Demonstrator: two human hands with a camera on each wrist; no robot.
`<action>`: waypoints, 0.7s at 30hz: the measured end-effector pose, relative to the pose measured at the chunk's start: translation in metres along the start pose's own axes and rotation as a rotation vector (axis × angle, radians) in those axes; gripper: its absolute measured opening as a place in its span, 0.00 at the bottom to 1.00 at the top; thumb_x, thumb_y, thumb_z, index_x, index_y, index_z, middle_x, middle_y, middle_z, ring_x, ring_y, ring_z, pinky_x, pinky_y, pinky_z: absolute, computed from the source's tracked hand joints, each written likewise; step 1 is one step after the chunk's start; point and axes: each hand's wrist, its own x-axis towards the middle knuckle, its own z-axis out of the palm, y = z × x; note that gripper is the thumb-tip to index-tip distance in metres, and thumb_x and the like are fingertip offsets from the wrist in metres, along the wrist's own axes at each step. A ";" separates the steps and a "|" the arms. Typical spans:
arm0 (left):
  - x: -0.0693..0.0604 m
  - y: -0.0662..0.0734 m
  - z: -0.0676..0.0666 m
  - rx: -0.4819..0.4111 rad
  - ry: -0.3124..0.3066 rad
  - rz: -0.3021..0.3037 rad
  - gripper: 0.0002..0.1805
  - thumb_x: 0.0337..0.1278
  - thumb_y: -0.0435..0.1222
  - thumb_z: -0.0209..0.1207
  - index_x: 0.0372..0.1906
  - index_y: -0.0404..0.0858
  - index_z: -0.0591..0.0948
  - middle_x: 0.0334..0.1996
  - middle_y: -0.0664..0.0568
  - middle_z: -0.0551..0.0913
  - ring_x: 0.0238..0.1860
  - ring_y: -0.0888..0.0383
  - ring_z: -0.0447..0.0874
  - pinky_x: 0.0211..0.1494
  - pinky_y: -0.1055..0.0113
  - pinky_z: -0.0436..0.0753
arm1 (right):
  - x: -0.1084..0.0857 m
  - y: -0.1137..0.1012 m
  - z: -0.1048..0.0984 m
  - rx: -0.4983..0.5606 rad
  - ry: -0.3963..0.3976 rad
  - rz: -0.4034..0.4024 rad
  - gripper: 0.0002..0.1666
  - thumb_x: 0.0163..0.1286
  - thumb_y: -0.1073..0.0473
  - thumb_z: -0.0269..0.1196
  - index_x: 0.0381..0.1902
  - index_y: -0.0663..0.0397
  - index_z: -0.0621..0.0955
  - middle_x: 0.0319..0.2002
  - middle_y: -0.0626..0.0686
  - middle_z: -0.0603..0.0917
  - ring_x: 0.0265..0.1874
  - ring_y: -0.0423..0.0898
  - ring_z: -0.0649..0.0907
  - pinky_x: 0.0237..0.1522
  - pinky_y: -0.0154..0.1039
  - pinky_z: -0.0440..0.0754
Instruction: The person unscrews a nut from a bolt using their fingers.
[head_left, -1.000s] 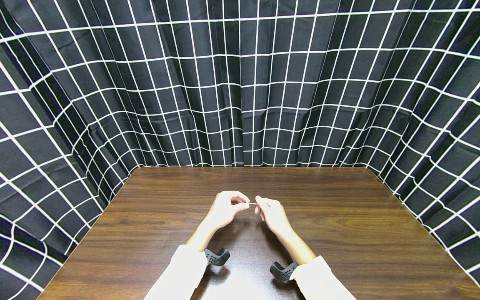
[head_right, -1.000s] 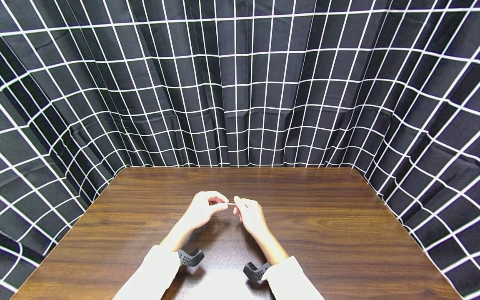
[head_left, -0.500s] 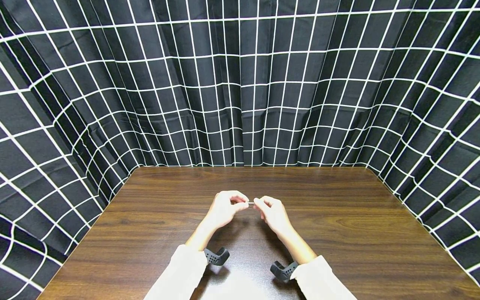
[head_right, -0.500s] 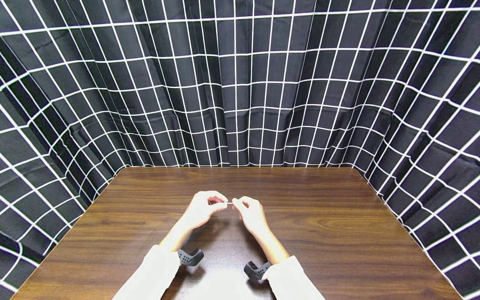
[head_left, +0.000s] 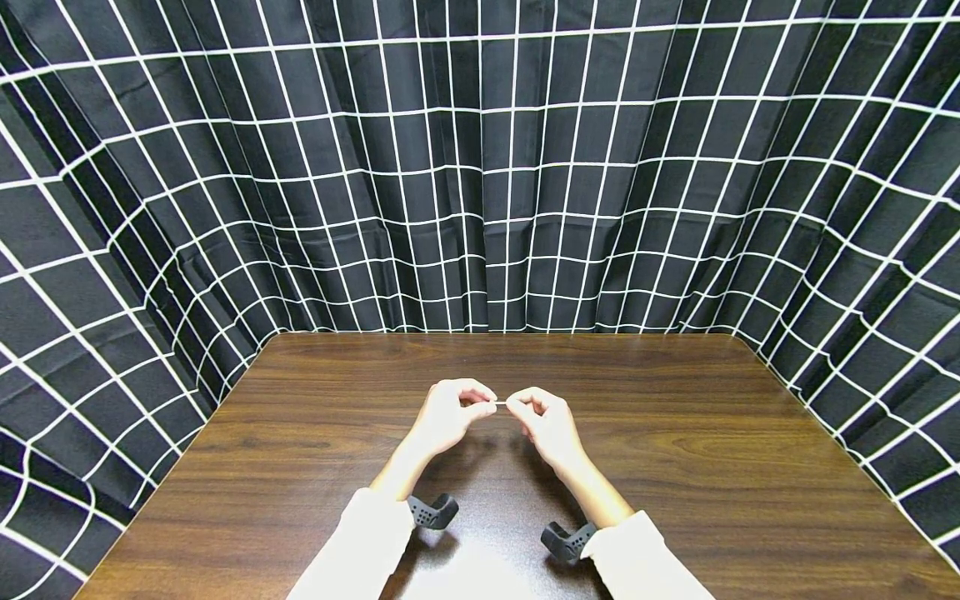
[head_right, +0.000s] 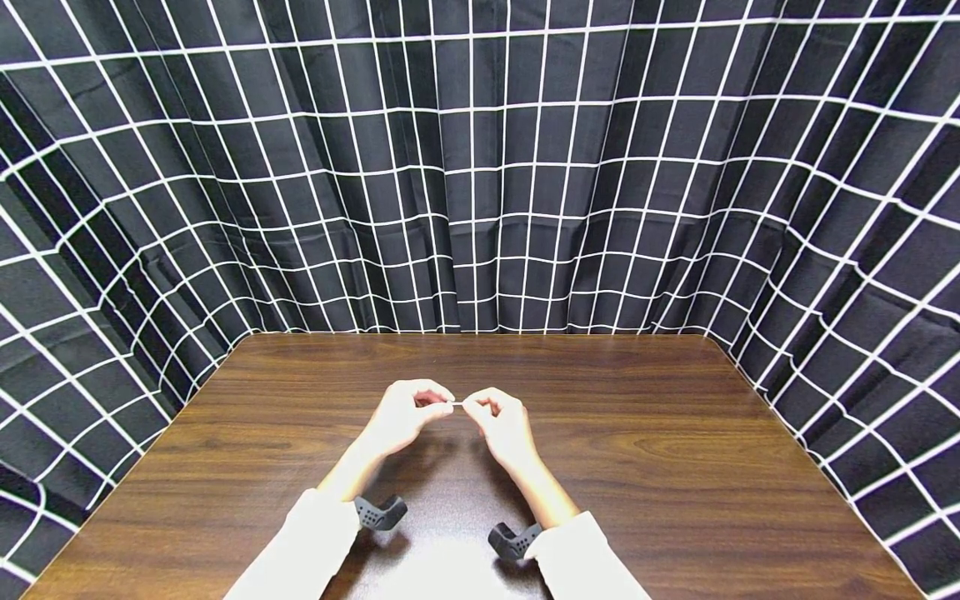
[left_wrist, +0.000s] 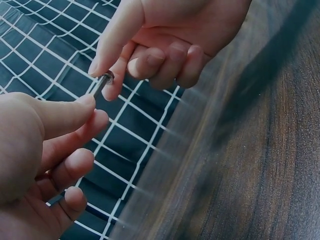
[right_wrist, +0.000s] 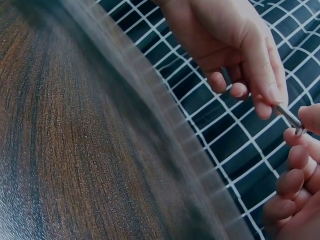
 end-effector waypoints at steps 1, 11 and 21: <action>0.000 0.000 0.000 -0.005 -0.001 0.001 0.04 0.53 0.33 0.67 0.34 0.41 0.85 0.27 0.59 0.86 0.29 0.65 0.82 0.35 0.68 0.77 | 0.000 0.001 0.000 0.003 0.001 -0.009 0.05 0.64 0.69 0.63 0.34 0.70 0.82 0.13 0.47 0.71 0.13 0.37 0.70 0.18 0.30 0.64; 0.000 -0.003 -0.001 0.001 0.012 0.020 0.03 0.54 0.34 0.67 0.34 0.42 0.85 0.26 0.60 0.86 0.28 0.66 0.81 0.33 0.69 0.77 | 0.001 0.003 -0.002 0.009 -0.019 -0.060 0.08 0.62 0.70 0.64 0.40 0.68 0.83 0.13 0.44 0.69 0.13 0.36 0.67 0.18 0.29 0.62; 0.001 -0.002 -0.001 0.006 0.014 0.015 0.03 0.53 0.34 0.67 0.34 0.43 0.86 0.26 0.61 0.86 0.27 0.66 0.80 0.33 0.69 0.77 | 0.003 0.008 -0.003 0.046 -0.044 -0.094 0.14 0.57 0.75 0.65 0.43 0.71 0.81 0.14 0.46 0.69 0.14 0.35 0.66 0.19 0.29 0.62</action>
